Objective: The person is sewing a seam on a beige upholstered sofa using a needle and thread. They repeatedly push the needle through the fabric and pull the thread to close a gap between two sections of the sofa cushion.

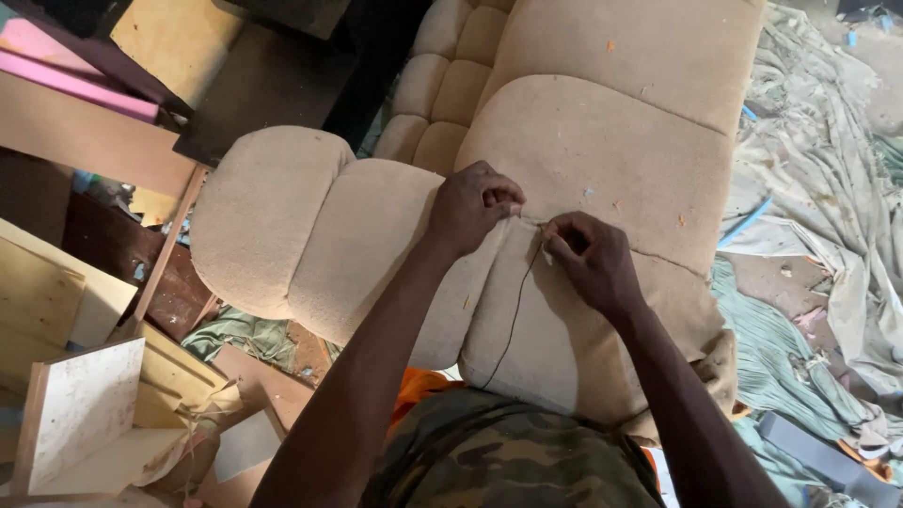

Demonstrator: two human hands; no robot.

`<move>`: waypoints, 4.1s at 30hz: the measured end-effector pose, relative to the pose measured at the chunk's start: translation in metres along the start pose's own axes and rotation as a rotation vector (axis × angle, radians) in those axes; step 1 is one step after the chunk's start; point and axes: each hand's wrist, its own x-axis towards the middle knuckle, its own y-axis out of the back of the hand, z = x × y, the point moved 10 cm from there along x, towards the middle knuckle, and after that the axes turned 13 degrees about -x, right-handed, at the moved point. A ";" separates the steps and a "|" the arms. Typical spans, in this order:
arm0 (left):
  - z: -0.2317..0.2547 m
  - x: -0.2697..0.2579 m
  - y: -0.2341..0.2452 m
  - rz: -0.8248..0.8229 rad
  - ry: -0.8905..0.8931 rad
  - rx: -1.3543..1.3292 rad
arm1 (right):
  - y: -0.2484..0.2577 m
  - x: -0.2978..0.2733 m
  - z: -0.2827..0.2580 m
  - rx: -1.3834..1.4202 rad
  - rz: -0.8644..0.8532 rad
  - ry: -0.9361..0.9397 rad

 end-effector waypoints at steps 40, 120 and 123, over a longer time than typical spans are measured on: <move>0.012 0.000 -0.014 -0.337 -0.215 0.019 | -0.015 -0.018 -0.024 0.230 -0.258 -0.106; 0.000 0.033 0.005 0.113 0.271 0.278 | -0.024 0.005 0.004 -0.313 0.072 -0.103; -0.004 0.031 0.006 0.105 0.286 0.234 | -0.016 -0.003 -0.003 -0.222 0.202 -0.105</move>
